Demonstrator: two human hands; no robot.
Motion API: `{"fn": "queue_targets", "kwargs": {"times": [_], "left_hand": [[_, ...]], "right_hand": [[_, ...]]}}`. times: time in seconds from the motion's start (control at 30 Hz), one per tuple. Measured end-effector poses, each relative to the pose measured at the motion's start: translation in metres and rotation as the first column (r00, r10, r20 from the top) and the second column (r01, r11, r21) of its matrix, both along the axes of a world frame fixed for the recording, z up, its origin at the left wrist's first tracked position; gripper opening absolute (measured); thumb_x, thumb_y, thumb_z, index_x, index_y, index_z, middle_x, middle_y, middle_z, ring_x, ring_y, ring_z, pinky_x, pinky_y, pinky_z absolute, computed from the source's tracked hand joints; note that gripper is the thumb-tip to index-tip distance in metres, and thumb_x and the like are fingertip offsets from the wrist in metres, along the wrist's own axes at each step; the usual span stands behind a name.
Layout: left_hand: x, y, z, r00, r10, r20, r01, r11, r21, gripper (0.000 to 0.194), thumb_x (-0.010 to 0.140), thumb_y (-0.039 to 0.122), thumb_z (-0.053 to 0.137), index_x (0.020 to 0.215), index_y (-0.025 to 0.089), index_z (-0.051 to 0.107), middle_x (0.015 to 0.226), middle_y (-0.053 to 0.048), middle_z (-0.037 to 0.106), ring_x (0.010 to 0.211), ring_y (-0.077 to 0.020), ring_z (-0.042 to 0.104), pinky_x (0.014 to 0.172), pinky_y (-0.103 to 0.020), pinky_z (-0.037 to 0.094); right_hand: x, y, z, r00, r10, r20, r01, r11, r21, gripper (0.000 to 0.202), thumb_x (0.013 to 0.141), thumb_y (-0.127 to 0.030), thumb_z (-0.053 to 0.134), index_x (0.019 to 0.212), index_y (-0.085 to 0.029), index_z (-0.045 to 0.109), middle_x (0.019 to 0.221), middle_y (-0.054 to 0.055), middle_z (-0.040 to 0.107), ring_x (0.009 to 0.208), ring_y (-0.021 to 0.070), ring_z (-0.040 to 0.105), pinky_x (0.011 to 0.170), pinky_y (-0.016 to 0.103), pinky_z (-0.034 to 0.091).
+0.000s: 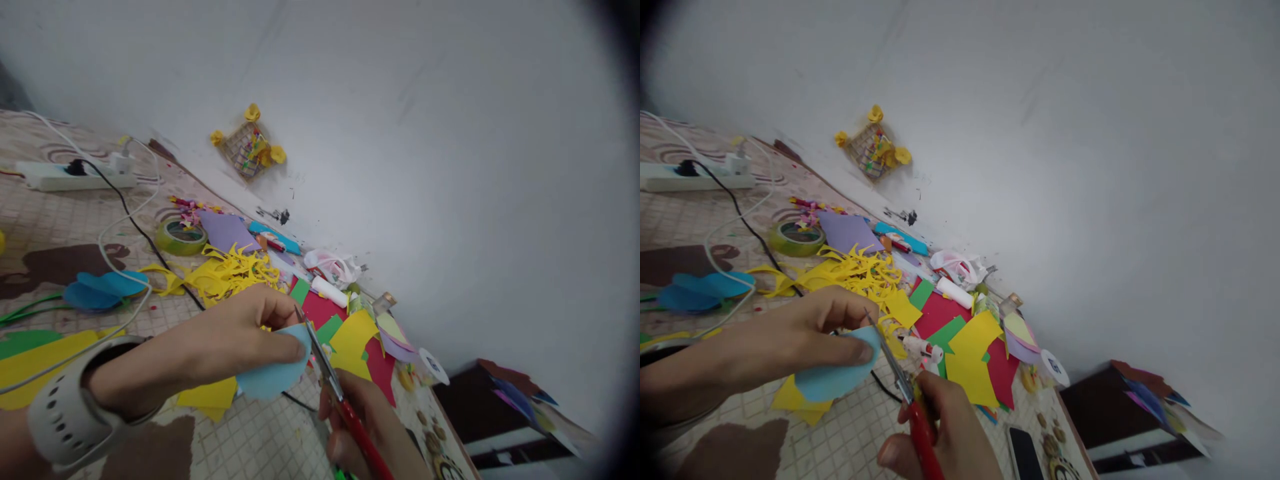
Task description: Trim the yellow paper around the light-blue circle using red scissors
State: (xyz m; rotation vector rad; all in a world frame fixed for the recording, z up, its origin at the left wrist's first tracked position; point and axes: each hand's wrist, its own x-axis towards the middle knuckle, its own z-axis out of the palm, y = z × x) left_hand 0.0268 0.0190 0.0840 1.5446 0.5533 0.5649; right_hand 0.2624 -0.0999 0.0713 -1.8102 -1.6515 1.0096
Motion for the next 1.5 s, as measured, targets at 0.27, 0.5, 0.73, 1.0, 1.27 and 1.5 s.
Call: {"fn": "queue_targets", "kwargs": {"times": [0.27, 0.5, 0.73, 1.0, 1.27, 1.5], "left_hand": [[-0.002, 0.002, -0.004, 1.000, 0.018, 0.006, -0.019, 0.999, 0.028, 0.018, 0.074, 0.037, 0.068, 0.074, 0.018, 0.066, 0.065, 0.005, 0.055, 0.060, -0.0125, 0.047, 0.053, -0.023, 0.034], [-0.001, 0.003, -0.001, 0.998, 0.010, -0.068, -0.004, 0.996, 0.085, 0.015, 0.076, 0.034, 0.063, 0.072, 0.019, 0.066, 0.062, 0.006, 0.051, 0.056, -0.0112, 0.043, 0.049, -0.021, 0.030], [-0.001, 0.000, 0.003, 0.992, -0.036, -0.120, 0.052, 0.990, 0.131, 0.014, 0.073, 0.029, 0.060, 0.075, 0.019, 0.069, 0.063, 0.005, 0.051, 0.059, -0.0130, 0.046, 0.050, -0.023, 0.029], [0.001, 0.003, -0.004, 0.987, -0.085, -0.137, 0.104, 0.985, 0.137, 0.013, 0.072, 0.029, 0.057, 0.071, 0.019, 0.065, 0.062, 0.005, 0.048, 0.056, -0.0123, 0.041, 0.050, -0.026, 0.025], [0.000, 0.002, -0.002, 0.985, -0.113, -0.129, 0.133, 0.979, 0.157, 0.009, 0.073, 0.027, 0.056, 0.069, 0.020, 0.061, 0.062, 0.007, 0.042, 0.055, -0.0113, 0.034, 0.051, -0.028, 0.023], [0.002, 0.001, -0.003, 0.987, -0.125, -0.100, 0.143, 0.969, 0.202, 0.019, 0.075, 0.025, 0.059, 0.060, 0.023, 0.048, 0.058, 0.008, 0.036, 0.053, -0.0110, 0.036, 0.051, -0.028, 0.022]], "right_hand": [[-0.004, -0.002, 0.002, 1.000, -0.026, -0.009, 0.026, 1.000, -0.007, 0.081, 0.059, -0.099, 0.069, 0.084, -0.024, 0.058, 0.073, -0.001, 0.049, 0.062, 0.0166, 0.048, 0.062, 0.031, 0.050], [0.001, -0.007, 0.009, 0.988, -0.087, 0.128, 0.084, 0.996, 0.029, 0.093, 0.058, -0.102, 0.065, 0.100, -0.019, 0.063, 0.083, 0.004, 0.056, 0.073, 0.0207, 0.051, 0.073, 0.037, 0.052], [0.022, -0.006, 0.029, 0.936, 0.090, 0.341, -0.053, 0.992, -0.118, 0.057, 0.076, -0.075, 0.074, 0.096, -0.023, 0.066, 0.092, 0.007, 0.065, 0.082, 0.0272, 0.059, 0.076, 0.039, 0.048], [0.042, -0.011, 0.027, 0.886, 0.096, 0.453, -0.029, 0.988, -0.153, 0.056, 0.078, -0.070, 0.077, 0.109, -0.024, 0.071, 0.105, 0.012, 0.069, 0.091, 0.0343, 0.066, 0.079, 0.045, 0.050], [0.032, -0.013, 0.033, 0.920, 0.015, 0.391, 0.041, 0.990, -0.136, 0.063, 0.074, -0.071, 0.077, 0.118, -0.026, 0.073, 0.107, 0.011, 0.069, 0.092, 0.0343, 0.062, 0.079, 0.046, 0.045], [0.014, -0.005, 0.030, 0.989, 0.039, 0.144, -0.034, 0.999, -0.035, 0.076, 0.066, -0.096, 0.067, 0.075, -0.021, 0.055, 0.066, -0.003, 0.046, 0.060, 0.0141, 0.036, 0.056, 0.030, 0.028]]}}
